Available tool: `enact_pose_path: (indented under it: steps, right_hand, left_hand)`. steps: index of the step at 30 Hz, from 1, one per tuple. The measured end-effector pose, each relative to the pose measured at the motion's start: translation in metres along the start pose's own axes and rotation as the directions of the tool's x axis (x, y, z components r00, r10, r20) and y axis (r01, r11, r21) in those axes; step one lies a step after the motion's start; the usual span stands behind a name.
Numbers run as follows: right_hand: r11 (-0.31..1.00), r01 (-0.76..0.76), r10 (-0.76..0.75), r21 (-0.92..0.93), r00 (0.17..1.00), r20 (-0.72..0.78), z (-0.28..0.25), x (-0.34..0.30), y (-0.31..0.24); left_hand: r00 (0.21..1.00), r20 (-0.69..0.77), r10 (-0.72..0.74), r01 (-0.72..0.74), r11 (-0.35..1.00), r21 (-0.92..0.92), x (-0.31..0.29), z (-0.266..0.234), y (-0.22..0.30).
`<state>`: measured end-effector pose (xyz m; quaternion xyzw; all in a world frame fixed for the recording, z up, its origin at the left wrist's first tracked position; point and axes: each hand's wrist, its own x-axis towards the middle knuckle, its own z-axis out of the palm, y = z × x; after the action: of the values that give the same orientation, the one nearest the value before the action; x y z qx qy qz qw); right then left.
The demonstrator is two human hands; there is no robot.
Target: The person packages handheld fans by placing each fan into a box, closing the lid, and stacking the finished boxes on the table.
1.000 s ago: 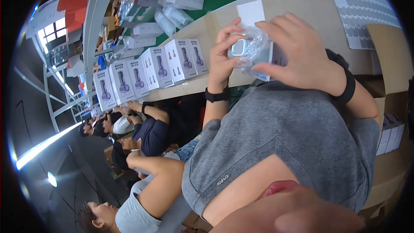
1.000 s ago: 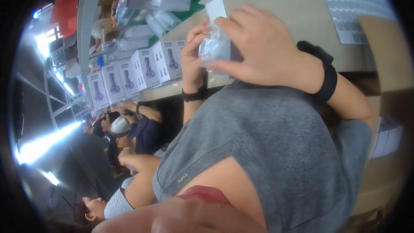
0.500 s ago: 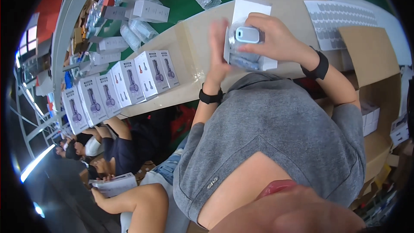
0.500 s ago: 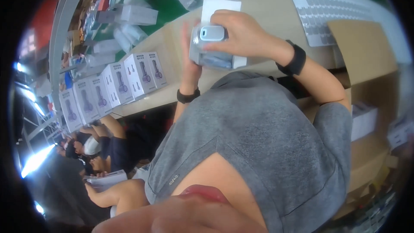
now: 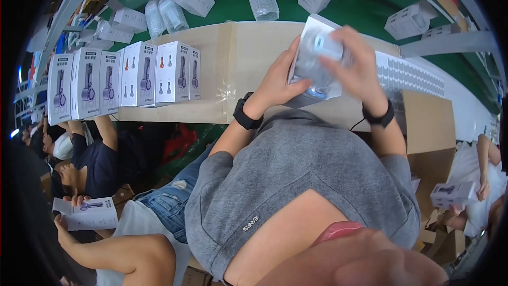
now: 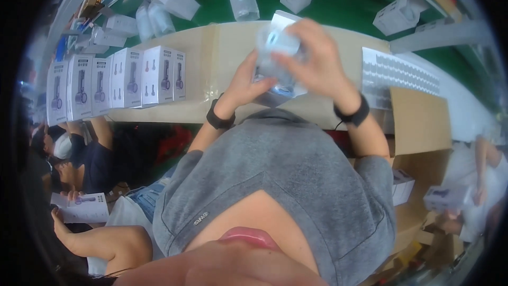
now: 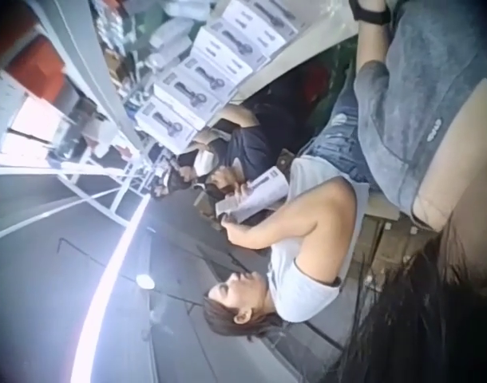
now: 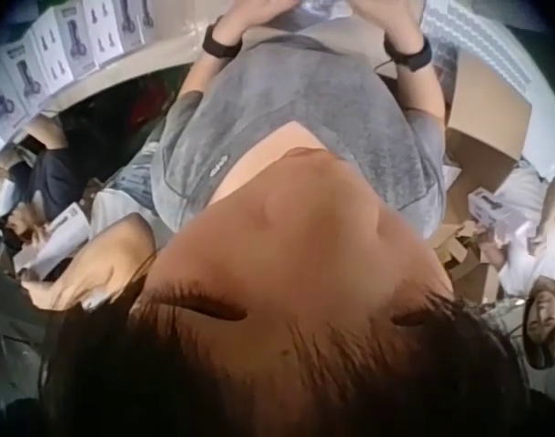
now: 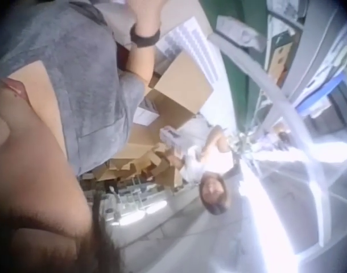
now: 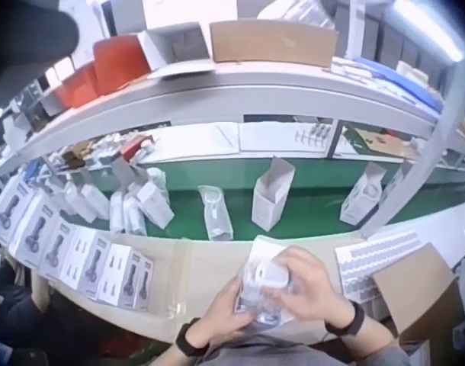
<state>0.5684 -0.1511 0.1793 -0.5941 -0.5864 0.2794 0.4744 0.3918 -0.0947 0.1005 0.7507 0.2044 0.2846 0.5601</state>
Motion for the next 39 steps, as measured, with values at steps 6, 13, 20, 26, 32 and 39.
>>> enact_pose_path:
  steps: [6, 13, 20, 26, 32, 39]
  right_hand:
    - [0.919, 0.295, -0.329, -0.262, 0.940, -0.094, -0.022, -0.002, -0.032]
    - [0.644, 0.556, -0.608, -0.526, 0.789, 0.090, -0.031, -0.012, -0.066]
    - [0.935, 0.344, -0.197, 0.083, 0.700, -0.686, -0.137, 0.011, -0.033]
    - [0.960, 0.187, -0.281, -0.210, 0.592, -0.755, -0.191, 0.009, -0.021]
    - [0.619, -0.130, -0.535, -0.774, 0.652, -0.537, -0.177, 0.038, 0.026]
    - [0.319, -0.070, -0.585, -0.945, 0.770, -0.255, -0.126, 0.048, 0.095]
  left_hand:
    - [0.996, 0.017, 0.083, -0.083, 0.996, -0.019, 0.020, -0.002, 0.018]
    - [0.978, 0.149, 0.146, -0.100, 0.954, -0.283, 0.045, 0.025, 0.017]
    - [0.977, 0.174, 0.120, -0.115, 0.993, -0.040, 0.044, 0.019, 0.012]
    - [0.990, -0.057, 0.126, -0.137, 0.945, -0.298, 0.076, 0.018, 0.017]
    - [0.920, -0.310, 0.242, -0.305, 0.936, -0.174, 0.150, 0.056, 0.033]
    - [0.833, -0.510, 0.216, -0.304, 0.948, -0.094, 0.228, 0.082, 0.026]
